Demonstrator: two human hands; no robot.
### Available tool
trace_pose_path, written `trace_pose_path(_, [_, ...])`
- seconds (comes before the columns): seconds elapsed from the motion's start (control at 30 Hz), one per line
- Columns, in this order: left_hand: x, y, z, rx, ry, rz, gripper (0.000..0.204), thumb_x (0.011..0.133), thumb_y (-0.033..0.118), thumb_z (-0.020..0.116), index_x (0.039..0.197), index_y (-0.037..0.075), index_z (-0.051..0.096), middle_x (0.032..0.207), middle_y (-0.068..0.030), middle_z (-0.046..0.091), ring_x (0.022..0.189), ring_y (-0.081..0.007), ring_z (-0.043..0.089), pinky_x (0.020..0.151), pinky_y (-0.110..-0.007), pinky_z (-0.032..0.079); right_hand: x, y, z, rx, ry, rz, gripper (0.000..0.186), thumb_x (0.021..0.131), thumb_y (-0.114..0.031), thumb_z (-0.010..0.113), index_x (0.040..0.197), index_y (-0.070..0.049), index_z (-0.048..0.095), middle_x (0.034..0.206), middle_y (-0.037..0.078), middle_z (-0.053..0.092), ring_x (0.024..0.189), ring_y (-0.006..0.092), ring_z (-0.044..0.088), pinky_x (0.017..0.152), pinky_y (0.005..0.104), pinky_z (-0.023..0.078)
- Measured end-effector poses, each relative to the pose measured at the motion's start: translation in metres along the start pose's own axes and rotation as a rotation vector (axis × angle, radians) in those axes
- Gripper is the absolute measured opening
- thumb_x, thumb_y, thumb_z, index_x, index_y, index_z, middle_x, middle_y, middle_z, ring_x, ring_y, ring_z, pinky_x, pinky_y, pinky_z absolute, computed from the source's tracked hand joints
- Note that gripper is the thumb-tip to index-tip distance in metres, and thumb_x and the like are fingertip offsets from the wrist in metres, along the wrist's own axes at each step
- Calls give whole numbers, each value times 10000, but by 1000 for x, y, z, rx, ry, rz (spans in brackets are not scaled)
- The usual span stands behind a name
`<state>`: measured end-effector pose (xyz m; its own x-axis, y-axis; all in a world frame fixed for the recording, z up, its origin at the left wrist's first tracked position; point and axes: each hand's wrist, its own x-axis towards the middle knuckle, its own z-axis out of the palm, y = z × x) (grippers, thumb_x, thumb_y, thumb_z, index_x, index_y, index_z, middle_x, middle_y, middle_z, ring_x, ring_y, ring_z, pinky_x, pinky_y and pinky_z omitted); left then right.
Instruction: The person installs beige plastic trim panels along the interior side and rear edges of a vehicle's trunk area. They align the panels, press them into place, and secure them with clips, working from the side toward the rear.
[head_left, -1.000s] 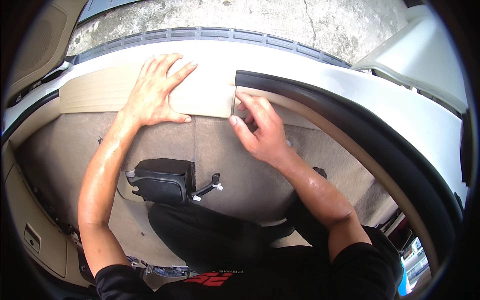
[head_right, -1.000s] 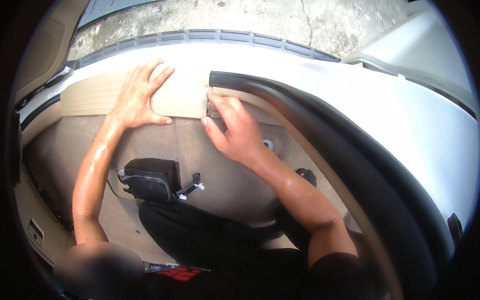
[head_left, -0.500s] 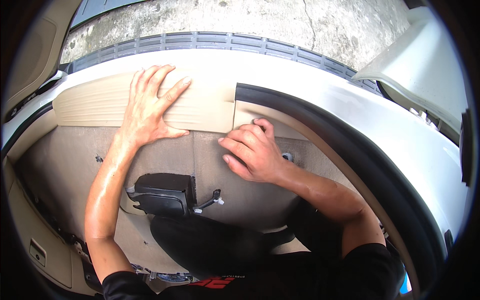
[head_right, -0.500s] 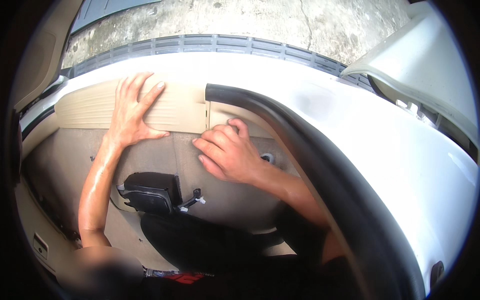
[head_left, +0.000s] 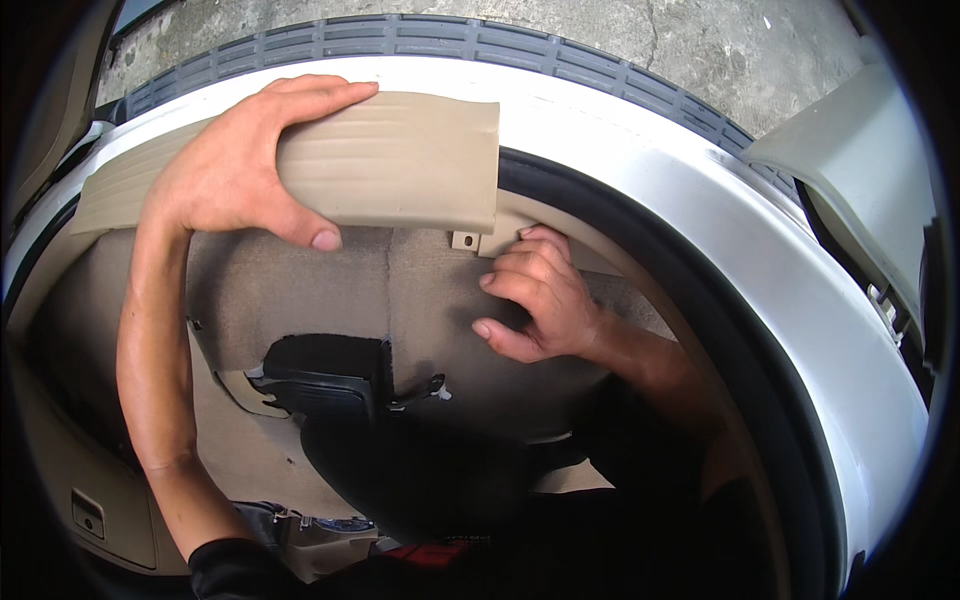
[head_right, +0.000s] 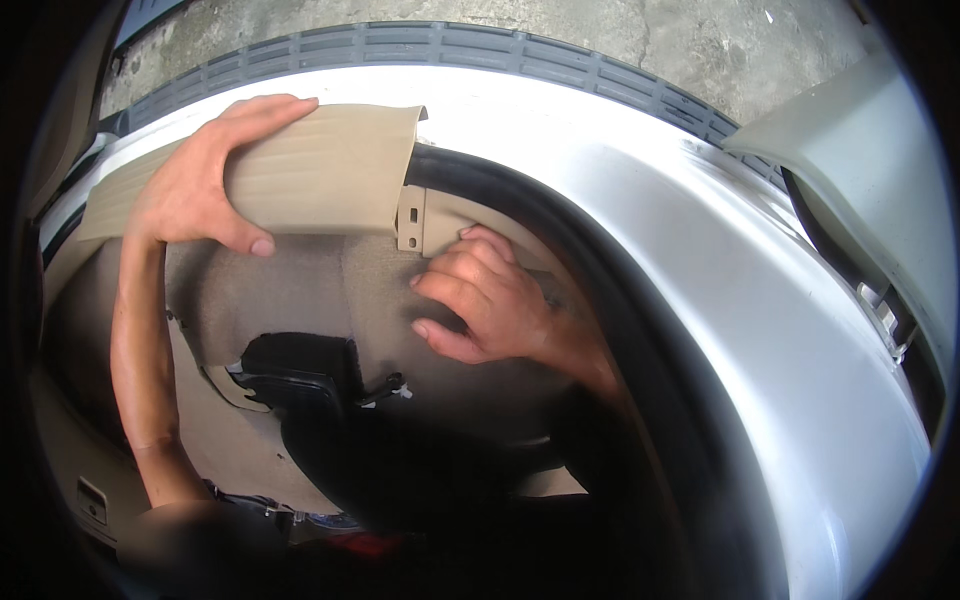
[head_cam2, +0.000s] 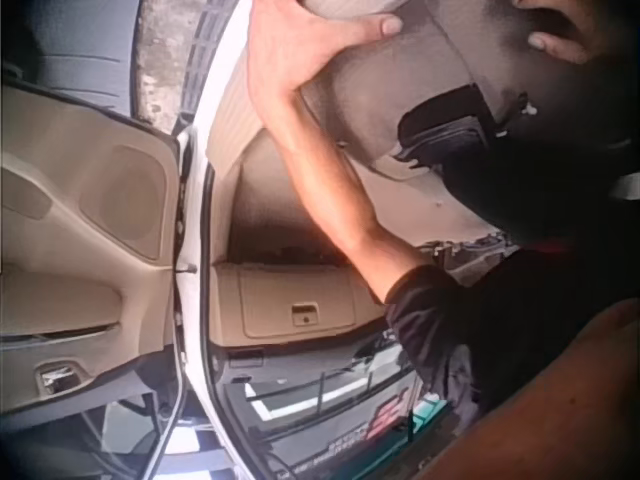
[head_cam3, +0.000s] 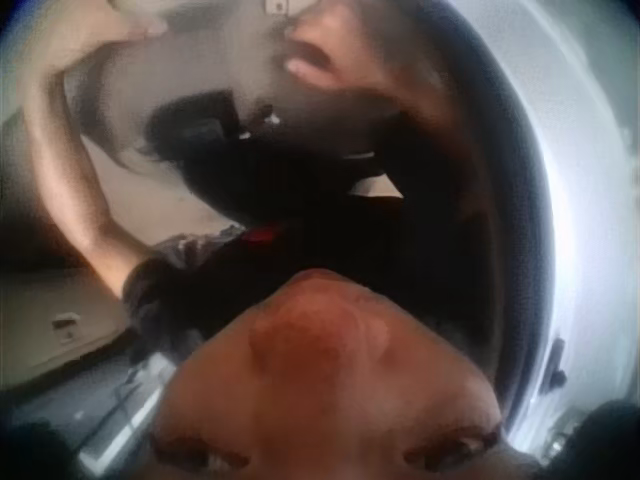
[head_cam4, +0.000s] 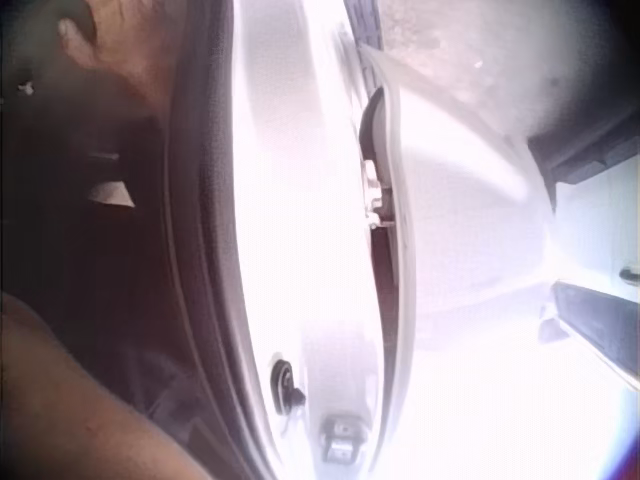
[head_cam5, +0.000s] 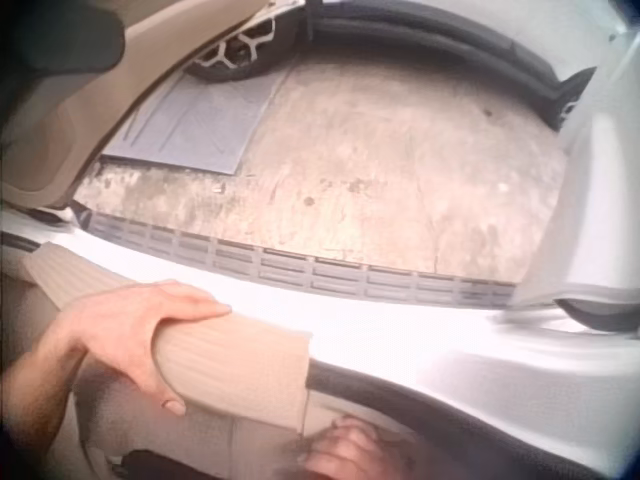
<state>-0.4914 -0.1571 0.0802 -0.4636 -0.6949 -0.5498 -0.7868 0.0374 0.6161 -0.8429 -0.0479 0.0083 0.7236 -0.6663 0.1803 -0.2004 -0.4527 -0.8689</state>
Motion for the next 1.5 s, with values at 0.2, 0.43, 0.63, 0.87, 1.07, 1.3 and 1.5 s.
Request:
trace_pose_path(0.2, [25,33,-53,-454,-307,-267,1102,653,446,934,1509,-80,483,1365,-328,606,1096,-328,705,775,-357,609,3,5,5,-36,45,-62,472,795,-267,831,1182,-83,632,1058,68,639,1016,246,592,1039,480,407])
trace_pose_path(0.43, [25,16,-39,-406,-334,-115,1137,632,496,947,1520,-44,486,1409,-237,626,1265,-321,611,1060,-365,502,7,3,11,-105,140,-116,440,772,-246,837,1114,-45,648,950,85,676,852,251,623,961,461,443])
trace_pose_path(0.63, [-5,19,6,47,-67,-73,1203,595,462,955,1548,-51,428,1563,-275,468,1425,-356,487,1183,-421,403,8,2,13,-110,132,-121,468,731,-236,848,1119,-52,664,859,49,619,810,229,584,892,413,437])
trace_pose_path(0.87, [-22,9,58,344,284,143,1115,612,414,928,1546,22,462,1544,-267,455,1420,-423,428,1216,-506,332,1,4,10,-122,163,-84,461,738,-216,845,1131,-55,667,867,56,616,816,225,583,890,415,437])
trace_pose_path(1.07, [-32,0,73,433,369,186,1097,623,491,925,1543,82,490,1557,-263,441,1414,-427,414,1198,-547,326,3,1,8,-106,123,-81,431,753,-202,837,1124,-58,673,861,51,602,812,217,575,905,410,430])
trace_pose_path(1.3, [-32,-8,89,542,466,98,1200,472,399,987,1557,225,505,1602,-132,446,1434,-372,456,1190,-522,393,6,-2,7,-92,99,-46,404,760,-212,832,1101,-57,682,844,40,609,807,207,587,970,440,427])
trace_pose_path(1.5, [-28,-5,83,491,422,123,1169,505,498,945,1558,262,494,1609,-116,433,1485,-377,384,1242,-548,312,6,-3,4,-48,74,-19,380,776,-192,826,1094,-43,679,825,50,624,778,196,601,956,442,439])
